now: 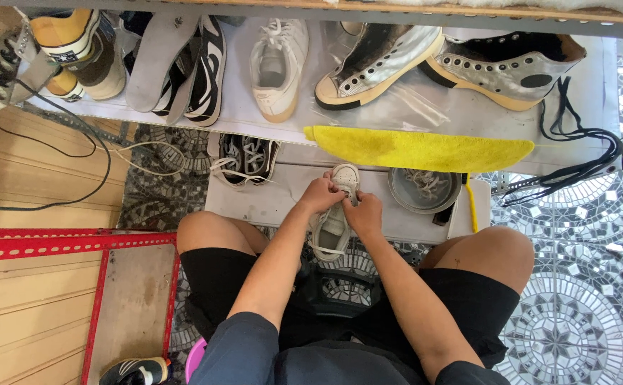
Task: The person threads a white shoelace through the eyelets of a white sneaker. They pull the lace through the holes, adjust the tension, and tie a knot to secure the laces.
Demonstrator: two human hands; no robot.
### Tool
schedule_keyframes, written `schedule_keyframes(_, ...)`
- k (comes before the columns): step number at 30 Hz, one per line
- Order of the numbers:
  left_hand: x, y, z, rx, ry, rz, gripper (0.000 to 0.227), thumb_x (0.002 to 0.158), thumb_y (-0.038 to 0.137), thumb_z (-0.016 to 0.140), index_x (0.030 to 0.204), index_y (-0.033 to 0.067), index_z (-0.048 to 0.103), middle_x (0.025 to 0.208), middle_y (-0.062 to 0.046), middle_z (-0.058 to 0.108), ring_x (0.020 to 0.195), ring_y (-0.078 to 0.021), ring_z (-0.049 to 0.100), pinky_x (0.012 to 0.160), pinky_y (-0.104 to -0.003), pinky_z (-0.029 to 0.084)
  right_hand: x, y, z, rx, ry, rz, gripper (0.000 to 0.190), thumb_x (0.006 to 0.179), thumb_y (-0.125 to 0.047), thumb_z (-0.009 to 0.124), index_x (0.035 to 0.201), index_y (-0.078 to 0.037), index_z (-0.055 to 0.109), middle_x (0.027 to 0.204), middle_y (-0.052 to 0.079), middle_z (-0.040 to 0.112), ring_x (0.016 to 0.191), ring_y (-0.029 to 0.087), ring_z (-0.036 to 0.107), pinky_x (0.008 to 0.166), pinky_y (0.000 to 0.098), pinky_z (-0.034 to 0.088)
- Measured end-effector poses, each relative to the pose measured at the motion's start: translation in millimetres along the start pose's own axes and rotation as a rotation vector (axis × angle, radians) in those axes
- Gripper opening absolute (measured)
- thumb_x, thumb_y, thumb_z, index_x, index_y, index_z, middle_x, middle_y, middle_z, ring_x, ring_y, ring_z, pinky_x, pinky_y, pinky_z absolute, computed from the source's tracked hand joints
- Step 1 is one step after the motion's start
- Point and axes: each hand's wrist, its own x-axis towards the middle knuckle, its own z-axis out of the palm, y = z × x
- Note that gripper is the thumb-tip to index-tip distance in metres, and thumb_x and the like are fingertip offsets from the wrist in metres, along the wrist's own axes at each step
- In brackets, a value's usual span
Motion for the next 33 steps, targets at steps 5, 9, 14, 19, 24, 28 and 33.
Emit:
schedule_keyframes(5, -2, -6, -2, -0.019, -0.046, -0.009, 0.042, 0.088, 0.038, 0.075, 0.097, -0.0018, 0.083, 0.168, -0.023, 0.056, 0.149, -0.0529, 0.056, 0.122, -0.063, 0.051, -3, -2, -6, 0.040, -0.027, 0.049, 0.060, 0.095, -0.037, 0.086, 0.130, 0.011, 0.079, 0.117, 0.033, 0.079, 0.118, 0.051, 0.075, 0.092, 0.0587, 0.066)
schedule_keyframes(9, -2, -5, 3, 0.000, -0.041, -0.035, 0.039, 0.090, 0.040, 0.076, 0.100, 0.0041, 0.086, 0.169, -0.021, 0.057, 0.150, -0.0512, 0.056, 0.123, -0.058, 0.052, -1, -5, -25, 0.145, -0.034, 0.062, 0.035, 0.100, -0.034, 0.084, 0.109, 0.000, 0.086, 0.100, 0.026, 0.083, 0.096, 0.043, 0.082, 0.076, 0.0509, 0.066)
schedule_keyframes(14, 4, -4, 9, 0.045, -0.035, -0.039, 0.034, 0.092, 0.040, 0.075, 0.101, 0.0092, 0.088, 0.168, -0.021, 0.057, 0.151, -0.0496, 0.057, 0.125, -0.056, 0.051, 19, 20, -17, 0.094, -0.059, 0.083, 0.020, 0.099, -0.028, 0.081, 0.098, -0.010, 0.088, 0.089, 0.017, 0.084, 0.088, 0.036, 0.084, 0.069, 0.0463, 0.064)
schedule_keyframes(19, -3, 5, 9, 0.073, 0.011, -0.014, 0.031, 0.089, 0.040, 0.076, 0.098, 0.0143, 0.090, 0.161, -0.024, 0.064, 0.147, -0.0511, 0.059, 0.127, -0.055, 0.051, 33, 18, -37, 0.637, -0.255, 0.578, 0.025, 0.096, -0.028, 0.060, 0.094, -0.006, 0.073, 0.099, 0.014, 0.082, 0.089, 0.029, 0.083, 0.083, 0.0500, 0.067)
schedule_keyframes(24, 13, -15, 22, 0.065, 0.043, 0.003, 0.031, 0.089, 0.042, 0.080, 0.101, 0.0149, 0.090, 0.159, -0.025, 0.066, 0.146, -0.0517, 0.060, 0.125, -0.055, 0.052, 36, 11, -59, 0.518, -0.215, 0.466, 0.033, 0.107, -0.033, 0.066, 0.090, -0.005, 0.073, 0.080, 0.012, 0.074, 0.069, 0.023, 0.076, 0.065, 0.0401, 0.066)
schedule_keyframes(28, 15, -18, 23, 0.060, 0.052, -0.041, 0.032, 0.087, 0.047, 0.079, 0.101, 0.0205, 0.091, 0.152, -0.023, 0.071, 0.146, -0.0474, 0.062, 0.126, -0.052, 0.053, 30, -17, -103, 0.083, -0.208, 0.159, 0.047, 0.093, -0.039, 0.092, 0.117, 0.001, 0.086, 0.088, 0.023, 0.074, 0.084, 0.033, 0.074, 0.072, 0.0471, 0.058)
schedule_keyframes(33, 4, -2, 14, 0.066, 0.066, -0.031, 0.028, 0.086, 0.039, 0.077, 0.094, 0.0152, 0.090, 0.136, -0.024, 0.078, 0.138, -0.0481, 0.067, 0.119, -0.055, 0.056, 49, 21, -101, -0.105, -0.184, 0.019, 0.021, 0.095, -0.029, 0.085, 0.104, -0.011, 0.090, 0.088, 0.021, 0.081, 0.095, 0.045, 0.079, 0.083, 0.0511, 0.061)
